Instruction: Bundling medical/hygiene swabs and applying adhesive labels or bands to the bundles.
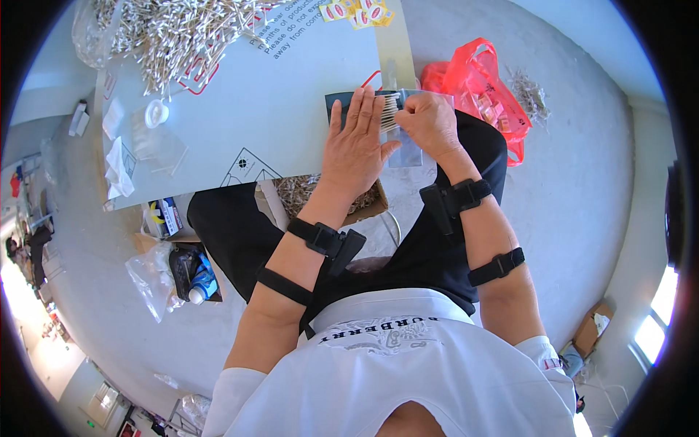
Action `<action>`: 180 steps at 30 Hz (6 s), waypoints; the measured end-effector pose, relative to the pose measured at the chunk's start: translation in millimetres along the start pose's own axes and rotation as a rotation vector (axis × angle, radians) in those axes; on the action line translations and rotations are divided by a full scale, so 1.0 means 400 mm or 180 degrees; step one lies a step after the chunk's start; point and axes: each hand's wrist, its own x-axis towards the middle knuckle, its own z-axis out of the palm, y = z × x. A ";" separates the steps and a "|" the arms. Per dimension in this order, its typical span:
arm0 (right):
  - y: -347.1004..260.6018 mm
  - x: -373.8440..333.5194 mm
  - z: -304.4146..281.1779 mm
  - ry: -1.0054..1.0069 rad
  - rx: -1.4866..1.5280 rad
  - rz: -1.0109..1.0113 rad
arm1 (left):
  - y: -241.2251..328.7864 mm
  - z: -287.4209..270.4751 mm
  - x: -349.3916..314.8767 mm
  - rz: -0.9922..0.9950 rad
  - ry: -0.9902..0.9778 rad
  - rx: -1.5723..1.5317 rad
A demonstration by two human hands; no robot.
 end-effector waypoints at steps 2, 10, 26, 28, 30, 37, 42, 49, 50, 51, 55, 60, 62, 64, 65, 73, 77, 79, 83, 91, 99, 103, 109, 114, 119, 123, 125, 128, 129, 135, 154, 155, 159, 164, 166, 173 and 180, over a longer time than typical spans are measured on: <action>-0.002 -0.002 -0.001 0.0021 0.0027 0.0018 | -0.004 -0.002 0.007 0.0169 0.0024 0.0044; 0.010 -0.013 0.011 0.0296 -0.0024 -0.0116 | -0.011 -0.004 0.016 0.0204 -0.0127 0.0066; -0.086 0.021 -0.004 -0.0062 -0.1621 -0.0438 | -0.014 -0.003 0.017 0.0246 0.0038 0.0122; -0.047 0.039 0.012 0.0221 -0.1354 -0.0316 | -0.008 -0.008 0.020 0.0249 -0.0026 0.0115; -0.007 0.043 0.008 0.0491 -0.1077 -0.0215 | -0.007 -0.009 0.020 0.0231 -0.0090 0.0119; 0.023 0.034 0.008 0.0328 0.0002 -0.0093 | -0.015 -0.017 0.024 0.0439 0.0005 -0.0042; -0.001 0.038 -0.007 0.0045 -0.0074 -0.0054 | -0.018 -0.011 0.049 0.0626 0.0041 -0.0017; 0.027 0.031 -0.007 0.0227 0.0132 -0.0016 | -0.017 0.018 0.075 0.0285 0.0571 -0.1124; 0.034 0.022 -0.011 0.0362 0.0364 0.0066 | -0.023 0.024 0.075 -0.0043 0.1060 -0.1950; 0.051 0.001 -0.012 0.0371 0.0361 0.0091 | -0.016 0.026 0.074 -0.0029 0.1042 -0.1964; 0.154 -0.078 0.074 0.2138 0.2219 0.0679 | 0.019 0.023 0.071 -0.0421 0.1211 -0.2335; 0.139 -0.078 0.094 0.0468 0.5285 0.1827 | 0.037 0.051 0.097 -0.0546 0.1350 -0.2823; 0.143 -0.059 0.100 0.0462 0.5175 0.1215 | 0.046 0.056 0.103 -0.0584 0.1360 -0.2855; 0.136 -0.047 0.106 0.0466 0.5154 0.1096 | 0.052 0.044 0.103 -0.0556 0.1262 -0.2789; 0.134 -0.045 0.108 0.0545 0.5119 0.1206 | 0.056 0.041 0.106 -0.0545 0.1192 -0.2752; 0.105 -0.035 0.142 0.0980 0.4887 0.0779 | 0.083 0.053 0.122 -0.0674 0.1145 -0.2731; 0.095 -0.038 0.135 0.0874 0.5274 0.0872 | 0.088 0.065 0.124 -0.0588 0.1223 -0.2884; 0.102 -0.040 0.125 0.0817 0.5405 0.1000 | 0.082 0.062 0.120 -0.0504 0.1145 -0.2979; 0.118 -0.054 0.111 0.0614 0.5538 0.1593 | 0.086 0.052 0.099 -0.0642 0.1183 -0.2886; 0.109 -0.077 0.123 0.0663 0.5355 0.1541 | 0.122 0.072 0.097 -0.0755 0.1353 -0.3783; 0.132 -0.105 0.113 0.0587 0.6129 0.1832 | 0.111 0.049 0.053 -0.0791 0.1197 -0.3306; 0.132 -0.106 0.119 0.0574 0.6054 0.1818 | 0.128 0.052 0.046 -0.0876 0.1178 -0.3901; 0.152 -0.109 0.131 0.0562 0.6039 0.1580 | 0.203 -0.054 0.123 -0.3209 0.0936 -0.4522; 0.129 -0.063 0.083 0.0398 0.5612 0.1772 | 0.080 0.018 0.063 -0.0459 0.0655 -0.1382; 0.106 -0.022 0.089 0.0629 0.5061 0.1642 | 0.096 0.027 0.071 -0.0074 -0.0412 0.0277; 0.125 -0.017 0.106 0.0720 0.4980 0.1361 | 0.098 0.025 0.086 -0.0094 -0.0451 0.0333; 0.134 -0.014 0.106 0.0661 0.5249 0.1476 | 0.092 0.020 0.084 -0.0094 -0.0474 0.0261; 0.125 -0.008 0.104 0.0681 0.5510 0.1654 | 0.083 0.024 0.080 -0.0133 -0.0393 0.0003; 0.116 -0.005 0.104 0.0757 0.5512 0.1711 | 0.083 0.023 0.082 -0.0173 -0.0287 -0.0173; 0.093 0.000 0.116 0.1189 0.4863 0.1330 | 0.095 0.030 0.085 -0.0043 -0.0362 0.0137; 0.123 -0.088 0.099 0.0614 0.5136 0.1423 | 0.111 0.024 0.035 -0.0168 -0.0517 0.0282; 0.130 -0.088 0.103 0.0620 0.5217 0.1478 | 0.111 0.024 0.036 -0.0169 -0.0532 0.0288; 0.128 -0.089 0.106 0.0689 0.5202 0.1536 | 0.109 0.024 0.035 -0.0178 -0.0502 0.0206; 0.125 -0.087 0.111 0.0758 0.5128 0.1572 | 0.109 0.019 0.035 -0.0124 -0.0518 0.0201; 0.127 -0.087 0.112 0.0762 0.5123 0.1589 | 0.110 0.016 0.037 -0.0090 -0.0518 0.0200; 0.130 -0.088 0.116 0.0794 0.5266 0.1513 | 0.095 0.003 0.038 0.0052 -0.0508 0.0038; 0.116 -0.078 0.111 0.0825 0.5194 0.1524 | 0.091 0.004 0.038 0.0089 -0.0525 0.0068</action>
